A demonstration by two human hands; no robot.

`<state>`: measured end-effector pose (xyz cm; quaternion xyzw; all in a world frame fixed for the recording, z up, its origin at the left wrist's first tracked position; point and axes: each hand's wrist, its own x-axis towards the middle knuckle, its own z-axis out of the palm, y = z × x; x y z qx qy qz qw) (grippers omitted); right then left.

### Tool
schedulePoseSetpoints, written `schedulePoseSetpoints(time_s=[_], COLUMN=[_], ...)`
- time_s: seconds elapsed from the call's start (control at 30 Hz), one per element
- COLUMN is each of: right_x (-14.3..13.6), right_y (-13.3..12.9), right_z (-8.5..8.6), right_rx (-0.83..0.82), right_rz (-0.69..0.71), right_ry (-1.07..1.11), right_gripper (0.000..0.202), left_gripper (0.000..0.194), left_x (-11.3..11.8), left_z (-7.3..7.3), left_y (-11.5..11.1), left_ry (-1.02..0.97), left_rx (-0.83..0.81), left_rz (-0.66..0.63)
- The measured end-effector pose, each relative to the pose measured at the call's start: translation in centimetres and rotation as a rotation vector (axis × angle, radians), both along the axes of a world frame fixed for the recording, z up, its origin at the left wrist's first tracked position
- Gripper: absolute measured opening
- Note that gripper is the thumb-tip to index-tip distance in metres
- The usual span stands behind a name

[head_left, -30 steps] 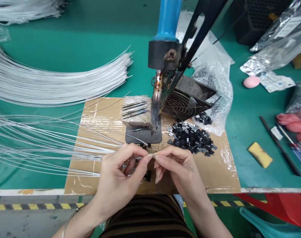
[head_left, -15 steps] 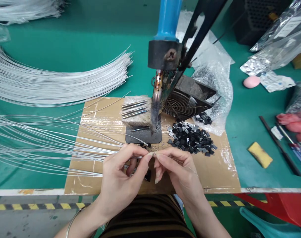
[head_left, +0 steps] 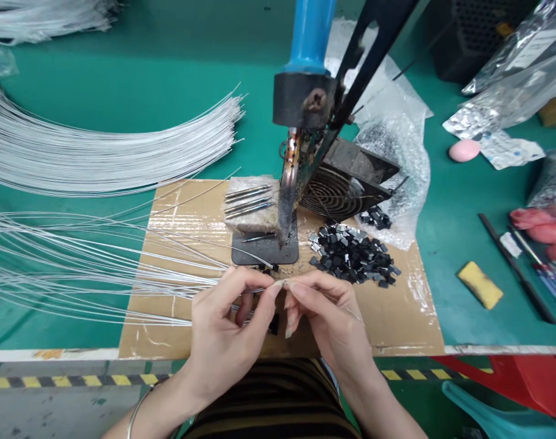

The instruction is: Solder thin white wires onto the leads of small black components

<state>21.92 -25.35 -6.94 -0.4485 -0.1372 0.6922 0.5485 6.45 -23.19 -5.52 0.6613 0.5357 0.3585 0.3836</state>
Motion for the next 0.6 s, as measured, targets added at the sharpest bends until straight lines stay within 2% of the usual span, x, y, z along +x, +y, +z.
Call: schedulePoseSetpoints(time_s=[0.6], right_x=[-1.8], right_y=[-0.2], right_z=[-0.1], right_rx=[-0.008], right_rz=[-0.138], right_ry=[0.109], right_gripper=[0.007], left_gripper=[0.009], left_x=[0.7], left_z=[-0.5], left_y=[-0.5], left_ry=[-0.100], left_rx=[-0.057], left_rz=[0.082])
